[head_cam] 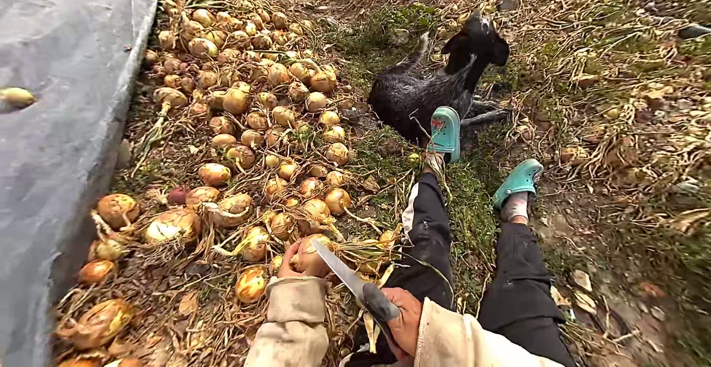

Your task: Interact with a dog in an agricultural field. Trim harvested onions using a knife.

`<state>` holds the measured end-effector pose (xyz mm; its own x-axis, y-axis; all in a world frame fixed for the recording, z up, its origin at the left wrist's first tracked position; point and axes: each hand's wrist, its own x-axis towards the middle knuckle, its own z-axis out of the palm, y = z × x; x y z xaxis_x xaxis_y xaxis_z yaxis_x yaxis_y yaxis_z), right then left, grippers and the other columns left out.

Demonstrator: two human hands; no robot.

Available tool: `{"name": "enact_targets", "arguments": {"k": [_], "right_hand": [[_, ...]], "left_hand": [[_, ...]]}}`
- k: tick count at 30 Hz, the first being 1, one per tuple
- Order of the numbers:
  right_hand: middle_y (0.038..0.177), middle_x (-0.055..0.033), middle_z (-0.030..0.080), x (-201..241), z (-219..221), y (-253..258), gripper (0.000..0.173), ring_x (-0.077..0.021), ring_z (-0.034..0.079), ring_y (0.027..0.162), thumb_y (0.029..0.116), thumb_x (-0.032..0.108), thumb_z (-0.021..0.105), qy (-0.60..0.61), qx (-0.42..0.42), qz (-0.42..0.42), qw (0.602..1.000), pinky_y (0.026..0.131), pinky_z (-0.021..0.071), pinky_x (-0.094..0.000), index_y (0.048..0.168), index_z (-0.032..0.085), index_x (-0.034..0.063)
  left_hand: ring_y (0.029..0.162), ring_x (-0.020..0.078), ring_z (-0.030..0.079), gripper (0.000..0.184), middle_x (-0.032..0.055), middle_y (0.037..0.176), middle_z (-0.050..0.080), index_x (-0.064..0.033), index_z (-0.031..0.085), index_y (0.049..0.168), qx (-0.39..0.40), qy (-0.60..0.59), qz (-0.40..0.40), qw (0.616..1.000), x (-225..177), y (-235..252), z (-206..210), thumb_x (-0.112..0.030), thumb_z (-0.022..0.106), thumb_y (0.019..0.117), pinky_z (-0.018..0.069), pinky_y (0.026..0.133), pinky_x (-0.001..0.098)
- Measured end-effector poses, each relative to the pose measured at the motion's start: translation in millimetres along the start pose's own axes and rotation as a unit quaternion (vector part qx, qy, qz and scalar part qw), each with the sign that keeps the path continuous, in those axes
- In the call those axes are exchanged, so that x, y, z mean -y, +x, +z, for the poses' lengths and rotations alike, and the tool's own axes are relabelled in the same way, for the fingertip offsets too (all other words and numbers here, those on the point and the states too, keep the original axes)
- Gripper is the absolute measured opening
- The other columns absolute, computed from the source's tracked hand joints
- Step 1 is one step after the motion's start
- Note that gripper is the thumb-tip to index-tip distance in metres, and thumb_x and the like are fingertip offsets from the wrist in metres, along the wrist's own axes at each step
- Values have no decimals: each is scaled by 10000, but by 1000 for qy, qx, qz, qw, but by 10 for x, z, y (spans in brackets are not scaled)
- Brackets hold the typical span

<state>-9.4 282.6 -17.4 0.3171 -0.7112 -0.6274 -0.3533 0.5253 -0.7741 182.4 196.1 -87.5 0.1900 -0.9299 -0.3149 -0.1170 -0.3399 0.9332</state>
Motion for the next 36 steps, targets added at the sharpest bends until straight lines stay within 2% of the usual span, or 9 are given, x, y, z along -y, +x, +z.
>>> {"name": "enact_targets", "arguments": {"k": [5, 8, 11, 21, 25, 27, 31, 34, 36], "right_hand": [[1100, -168, 680, 85, -179, 50, 760, -252, 678, 954, 847, 544, 734, 34, -152, 1, 988, 854, 553, -464, 1358, 542, 16], [1152, -180, 693, 188, -271, -39, 892, -252, 670, 1104, 745, 609, 782, -24, -201, -60, 977, 980, 524, -456, 1342, 555, -14], [969, -107, 734, 67, -254, -47, 713, -156, 712, 928, 806, 603, 739, -50, -279, -175, 943, 848, 579, -388, 1176, 654, -1], [773, -19, 560, 65, -111, -34, 335, -99, 515, 564, 1049, 356, 504, 87, -30, -42, 995, 554, 477, -303, 1159, 619, 62], [708, 30, 538, -65, -85, 8, 342, -70, 498, 514, 1010, 384, 541, 115, -21, -25, 993, 516, 470, -270, 1182, 609, 97], [657, 67, 537, -167, -149, 26, 299, -48, 504, 484, 977, 379, 529, 128, -66, -40, 989, 482, 470, -247, 1121, 606, 129], [610, 85, 518, -286, -236, 32, 206, -28, 492, 456, 983, 243, 427, 178, -114, -35, 977, 450, 448, -207, 1056, 579, 124], [589, 83, 511, -326, -218, 42, 203, -25, 489, 442, 1000, 241, 410, 195, -119, -25, 973, 438, 444, -195, 1035, 572, 123], [591, 85, 504, -306, -205, 22, 205, -30, 489, 445, 985, 268, 430, 185, -118, -22, 975, 440, 448, -204, 1034, 574, 130]], "left_hand": [[726, -21, 602, 374, -36, 786, 582, 67, 468, 1090, 32, -255, -15, 966, -348, -429, 306, -248, 267, 1079, 523, 707, 176], [842, 65, 731, 562, -35, 887, 751, -104, 631, 1101, 209, -355, 35, 911, -8, -558, 312, -632, 634, 906, 611, 763, 280], [943, 149, 748, 673, 6, 1033, 763, -117, 585, 1270, 305, -375, 45, 874, 146, -569, 265, -503, 836, 778, 634, 822, 384], [953, 16, 709, 886, -17, 1099, 719, 38, 497, 1245, 91, -106, 198, 970, 0, -663, 41, -283, 933, 544, 614, 800, 226], [828, 135, 709, 606, 133, 1048, 673, 70, 357, 1403, -124, -172, 23, 977, 377, -290, -783, -63, 653, 891, 608, 689, 296], [813, 160, 701, 428, 91, 1016, 647, -53, 372, 1393, -193, -316, -9, 929, 471, -175, -1574, -371, 326, 1110, 609, 664, 295], [660, 91, 700, 799, -77, 766, 704, -134, 432, 1180, -168, -356, 62, 917, 313, -355, -2542, -694, -87, 944, 598, 601, 264], [656, 52, 694, 221, -46, 771, 700, -28, 495, 1157, -184, -95, 16, 978, 285, -287, -1871, -126, 306, 1100, 587, 610, 212], [1001, 230, 697, 617, 169, 1175, 680, 68, 506, 1372, -73, 169, -72, 980, 449, -175, -1313, -139, 790, 865, 571, 895, 369]]}}
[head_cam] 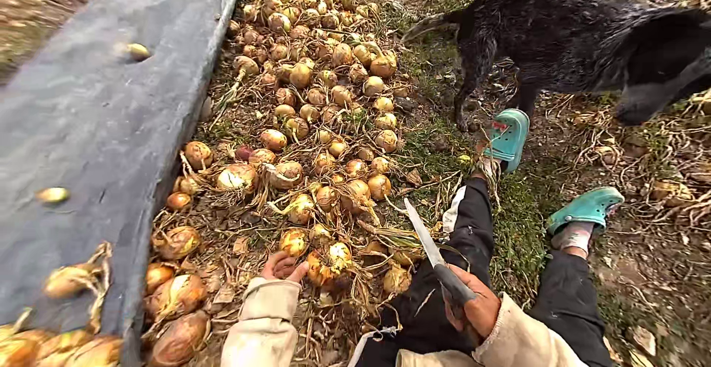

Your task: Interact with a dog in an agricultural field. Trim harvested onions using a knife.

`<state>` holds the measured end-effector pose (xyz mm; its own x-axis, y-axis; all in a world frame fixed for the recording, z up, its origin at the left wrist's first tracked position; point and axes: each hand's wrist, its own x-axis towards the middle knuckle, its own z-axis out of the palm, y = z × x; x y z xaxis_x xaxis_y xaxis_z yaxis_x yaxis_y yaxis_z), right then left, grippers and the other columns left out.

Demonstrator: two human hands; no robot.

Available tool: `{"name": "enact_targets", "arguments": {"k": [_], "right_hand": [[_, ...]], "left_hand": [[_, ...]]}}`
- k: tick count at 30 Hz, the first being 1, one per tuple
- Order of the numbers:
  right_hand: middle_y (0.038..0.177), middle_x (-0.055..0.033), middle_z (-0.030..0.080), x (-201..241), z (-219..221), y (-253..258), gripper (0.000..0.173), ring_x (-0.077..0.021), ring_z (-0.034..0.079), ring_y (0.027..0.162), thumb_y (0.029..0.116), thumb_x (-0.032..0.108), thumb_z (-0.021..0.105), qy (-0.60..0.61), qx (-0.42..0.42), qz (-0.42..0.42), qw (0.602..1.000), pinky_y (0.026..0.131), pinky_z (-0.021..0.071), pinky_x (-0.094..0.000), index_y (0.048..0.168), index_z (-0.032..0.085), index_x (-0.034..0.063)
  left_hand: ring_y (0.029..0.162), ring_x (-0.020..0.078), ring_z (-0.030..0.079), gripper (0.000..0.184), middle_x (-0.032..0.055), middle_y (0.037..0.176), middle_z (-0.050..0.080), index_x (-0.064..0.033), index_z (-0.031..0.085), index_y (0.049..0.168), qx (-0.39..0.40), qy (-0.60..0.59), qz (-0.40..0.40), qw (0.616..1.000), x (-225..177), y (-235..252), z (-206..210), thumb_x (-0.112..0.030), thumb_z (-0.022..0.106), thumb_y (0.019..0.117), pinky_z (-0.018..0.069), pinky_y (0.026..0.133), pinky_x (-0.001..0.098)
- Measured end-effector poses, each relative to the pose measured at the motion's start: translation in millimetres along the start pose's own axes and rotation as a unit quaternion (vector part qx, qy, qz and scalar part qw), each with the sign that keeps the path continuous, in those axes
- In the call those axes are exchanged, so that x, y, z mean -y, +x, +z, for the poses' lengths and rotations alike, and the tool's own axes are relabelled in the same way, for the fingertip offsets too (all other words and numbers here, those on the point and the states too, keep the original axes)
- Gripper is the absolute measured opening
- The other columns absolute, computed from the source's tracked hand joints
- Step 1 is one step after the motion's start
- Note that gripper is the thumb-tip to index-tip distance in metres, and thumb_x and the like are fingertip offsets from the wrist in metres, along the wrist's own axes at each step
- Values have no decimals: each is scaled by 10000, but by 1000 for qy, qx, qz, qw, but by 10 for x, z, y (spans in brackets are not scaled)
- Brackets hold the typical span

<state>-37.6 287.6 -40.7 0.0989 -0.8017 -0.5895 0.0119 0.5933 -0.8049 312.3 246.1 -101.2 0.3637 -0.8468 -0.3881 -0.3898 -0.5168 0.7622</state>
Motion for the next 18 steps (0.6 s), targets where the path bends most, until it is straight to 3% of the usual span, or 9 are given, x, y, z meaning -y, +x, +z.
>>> {"name": "enact_targets", "arguments": {"k": [1, 2, 5, 7, 9, 11, 14, 16, 18], "right_hand": [[605, 81, 499, 27, -2, -25, 209, -37, 490, 457, 996, 283, 438, -12, 3, 2, 1000, 453, 449, -213, 1049, 569, 128], [609, 82, 499, 46, -14, -43, 212, -36, 493, 460, 997, 299, 447, -27, 2, 2, 1000, 460, 453, -215, 1052, 565, 132], [619, 73, 503, 31, -71, -50, 234, -45, 495, 468, 982, 300, 472, -43, -10, 7, 999, 470, 455, -228, 1078, 580, 116], [616, 66, 507, -15, -82, -28, 230, -49, 495, 462, 988, 290, 475, -45, -6, 15, 999, 462, 450, -228, 1091, 580, 114], [623, 61, 516, -50, -64, 2, 240, -57, 500, 468, 988, 317, 490, -61, 5, 23, 998, 467, 453, -238, 1086, 587, 121], [648, 51, 524, -50, -17, 21, 280, -72, 511, 490, 993, 374, 523, -98, 23, 29, 995, 491, 466, -265, 1083, 596, 120], [709, -7, 555, -10, 51, 8, 373, -126, 544, 551, 983, 437, 555, -188, 60, 11, 980, 555, 494, -341, 1097, 611, 86], [867, -144, 645, 158, 119, -71, 429, -251, 635, 722, 1011, 395, 576, -279, 103, 1, 955, 712, 535, -462, 1193, 615, 9], [1055, -262, 688, 400, 235, -155, 423, -382, 685, 992, 1024, 308, 601, -375, 158, -7, 913, 920, 514, -565, 1260, 599, -44]], "left_hand": [[1260, 297, 596, 889, 195, 1427, 561, 4, 445, 1487, 67, 151, -38, 985, -92, 0, 278, -305, 889, 782, 471, 1076, 429], [1432, 351, 427, 1055, 195, 1588, 381, -94, 372, 1567, 105, 284, -64, 951, -201, -30, 535, -476, 896, 735, 361, 1170, 472], [1487, 516, 231, 1121, 238, 1669, 176, -288, 300, 1612, 95, 418, -73, 901, -317, -29, 946, -626, 854, 698, 297, 1169, 568], [1495, 494, 245, 1118, 238, 1659, 211, -296, 277, 1617, 110, 416, -104, 897, -389, 87, 960, -667, 821, 713, 278, 1185, 583], [1452, 414, 388, 1146, 225, 1601, 354, -240, 264, 1608, 118, 403, -141, 896, -431, 232, 954, -672, 817, 702, 338, 1165, 557], [1458, 405, 385, 1238, 259, 1631, 261, -185, 113, 1638, 137, 422, -175, 879, -541, 254, 1011, -630, 822, 726, 374, 1153, 542], [1453, 417, 381, 1287, 264, 1661, 151, -222, 129, 1643, 107, 440, -169, 876, -537, 227, 1092, -564, 888, 661, 412, 1122, 538], [1445, 425, 389, 1277, 267, 1661, 153, -236, 143, 1643, 108, 443, -156, 876, -503, 213, 1095, -568, 883, 657, 422, 1109, 551], [1469, 408, 362, 1155, 255, 1662, 169, -190, 200, 1634, 120, 405, -146, 895, -381, 271, 1091, -521, 848, 736, 397, 1140, 523]]}}
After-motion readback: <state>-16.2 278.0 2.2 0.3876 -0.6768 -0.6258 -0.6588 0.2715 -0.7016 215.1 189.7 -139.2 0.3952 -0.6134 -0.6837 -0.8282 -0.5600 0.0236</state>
